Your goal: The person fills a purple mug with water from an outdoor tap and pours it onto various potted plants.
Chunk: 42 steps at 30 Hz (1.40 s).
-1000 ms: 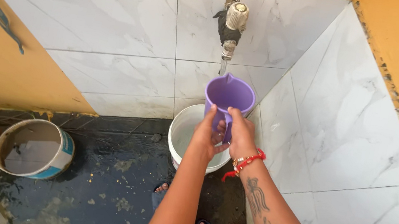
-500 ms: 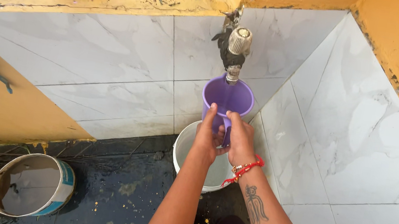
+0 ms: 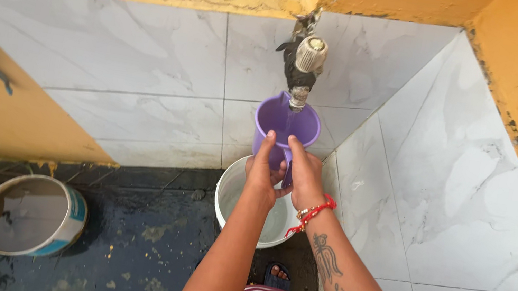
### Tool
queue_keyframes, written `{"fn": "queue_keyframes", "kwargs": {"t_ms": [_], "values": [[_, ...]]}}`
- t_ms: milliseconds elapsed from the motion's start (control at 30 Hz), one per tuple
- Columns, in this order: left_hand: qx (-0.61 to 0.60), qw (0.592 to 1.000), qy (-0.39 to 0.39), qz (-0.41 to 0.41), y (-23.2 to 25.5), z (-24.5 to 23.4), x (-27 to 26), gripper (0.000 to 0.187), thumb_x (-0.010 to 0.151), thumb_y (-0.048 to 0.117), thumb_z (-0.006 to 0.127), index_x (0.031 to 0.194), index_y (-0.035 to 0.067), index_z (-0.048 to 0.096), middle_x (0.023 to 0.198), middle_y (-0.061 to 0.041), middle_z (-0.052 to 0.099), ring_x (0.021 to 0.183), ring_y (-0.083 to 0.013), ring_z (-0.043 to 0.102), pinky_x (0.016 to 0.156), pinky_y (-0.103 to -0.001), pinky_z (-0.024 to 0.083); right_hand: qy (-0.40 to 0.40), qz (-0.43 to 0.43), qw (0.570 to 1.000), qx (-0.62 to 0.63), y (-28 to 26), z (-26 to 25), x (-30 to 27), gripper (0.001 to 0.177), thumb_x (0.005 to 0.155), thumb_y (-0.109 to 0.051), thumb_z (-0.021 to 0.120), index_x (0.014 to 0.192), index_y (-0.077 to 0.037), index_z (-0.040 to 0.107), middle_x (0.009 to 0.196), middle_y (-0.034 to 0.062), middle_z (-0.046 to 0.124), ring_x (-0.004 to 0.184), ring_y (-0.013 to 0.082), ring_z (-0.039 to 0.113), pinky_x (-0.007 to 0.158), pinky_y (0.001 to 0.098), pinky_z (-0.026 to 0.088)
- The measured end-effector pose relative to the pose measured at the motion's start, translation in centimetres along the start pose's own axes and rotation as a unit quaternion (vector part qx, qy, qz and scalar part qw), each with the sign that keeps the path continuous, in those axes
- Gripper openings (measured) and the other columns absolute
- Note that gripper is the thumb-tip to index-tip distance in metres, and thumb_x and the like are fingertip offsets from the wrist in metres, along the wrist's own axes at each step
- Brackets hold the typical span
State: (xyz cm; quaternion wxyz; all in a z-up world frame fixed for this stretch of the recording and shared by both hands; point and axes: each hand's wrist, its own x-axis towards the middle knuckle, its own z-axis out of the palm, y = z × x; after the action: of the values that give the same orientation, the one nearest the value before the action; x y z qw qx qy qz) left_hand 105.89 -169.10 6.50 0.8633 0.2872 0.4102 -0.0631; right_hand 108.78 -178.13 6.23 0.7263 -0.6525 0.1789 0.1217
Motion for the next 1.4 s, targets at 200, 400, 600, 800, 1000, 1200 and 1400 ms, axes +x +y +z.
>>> {"fn": "queue_keyframes", "kwargs": {"t_ms": [200,400,600,800,1000,1200,1400], "values": [[-0.006,1.0,-0.013,0.008,-0.7,0.3,0.8,0.07,0.071,0.065,0.076,0.114,0.012,0.059,0.071,0.004,0.052,0.059,-0.0072,0.055,0.078,-0.059,0.057,-0.021,0.021,0.999,-0.028,-0.5,-0.5,0.6,0.035,0.092,-0.042,0.069,0.085,-0.008,0.067,0.067,-0.0014,0.058,0.055,0.0088,0.052,0.048,0.0265,0.044],[-0.018,0.999,-0.03,0.0,-1.1,1.0,2.0,0.06,0.069,0.063,0.077,0.103,0.015,0.066,0.07,0.005,0.057,0.055,-0.0077,0.053,0.078,-0.057,0.054,-0.044,0.013,0.999,-0.018,-0.4,-1.4,1.8,0.034,0.092,-0.041,0.07,0.091,-0.007,0.069,0.069,-0.0011,0.06,0.057,0.0082,0.056,0.052,0.0264,0.049],[-0.019,0.999,-0.029,0.018,-0.9,1.5,2.8,0.062,0.069,0.064,0.077,0.105,0.015,0.065,0.068,0.005,0.057,0.056,-0.0075,0.054,0.082,-0.06,0.054,-0.072,0.003,0.997,-0.015,-0.4,-1.7,3.5,0.038,0.093,-0.041,0.07,0.089,-0.004,0.067,0.071,0.0009,0.061,0.06,0.0094,0.058,0.053,0.0264,0.049],[-0.029,0.999,-0.032,0.03,-0.4,1.8,3.7,0.066,0.066,0.066,0.076,0.105,0.014,0.065,0.072,0.002,0.054,0.058,-0.0101,0.053,0.086,-0.068,0.05,-0.089,0.008,0.996,-0.008,-0.8,-1.1,4.5,0.036,0.089,-0.042,0.072,0.089,-0.006,0.069,0.071,0.0014,0.061,0.058,0.01,0.057,0.054,0.0273,0.05],[-0.043,0.999,-0.022,0.023,0.0,1.8,4.6,0.065,0.065,0.064,0.078,0.104,0.014,0.066,0.077,0.003,0.059,0.059,-0.0098,0.053,0.086,-0.069,0.051,-0.08,0.014,0.996,-0.042,-0.8,-1.0,5.3,0.042,0.088,-0.047,0.072,0.086,-0.005,0.066,0.069,0.0033,0.062,0.056,0.0125,0.057,0.052,0.0299,0.048],[-0.047,0.999,-0.014,0.014,0.2,2.0,4.5,0.063,0.066,0.065,0.075,0.105,0.016,0.068,0.08,0.0,0.059,0.061,-0.0123,0.054,0.087,-0.067,0.048,-0.073,0.034,0.995,-0.057,-0.7,-0.9,5.5,0.044,0.088,-0.048,0.07,0.088,-0.005,0.067,0.07,0.0034,0.062,0.058,0.0134,0.059,0.055,0.0298,0.052],[-0.049,0.998,-0.035,0.011,0.3,1.6,5.3,0.063,0.066,0.065,0.077,0.106,0.018,0.066,0.079,0.003,0.057,0.06,-0.0104,0.053,0.088,-0.066,0.048,-0.079,0.022,0.996,-0.036,0.0,-0.8,6.6,0.041,0.085,-0.046,0.073,0.092,-0.006,0.07,0.07,0.0041,0.063,0.057,0.0143,0.059,0.054,0.0303,0.051]]}}
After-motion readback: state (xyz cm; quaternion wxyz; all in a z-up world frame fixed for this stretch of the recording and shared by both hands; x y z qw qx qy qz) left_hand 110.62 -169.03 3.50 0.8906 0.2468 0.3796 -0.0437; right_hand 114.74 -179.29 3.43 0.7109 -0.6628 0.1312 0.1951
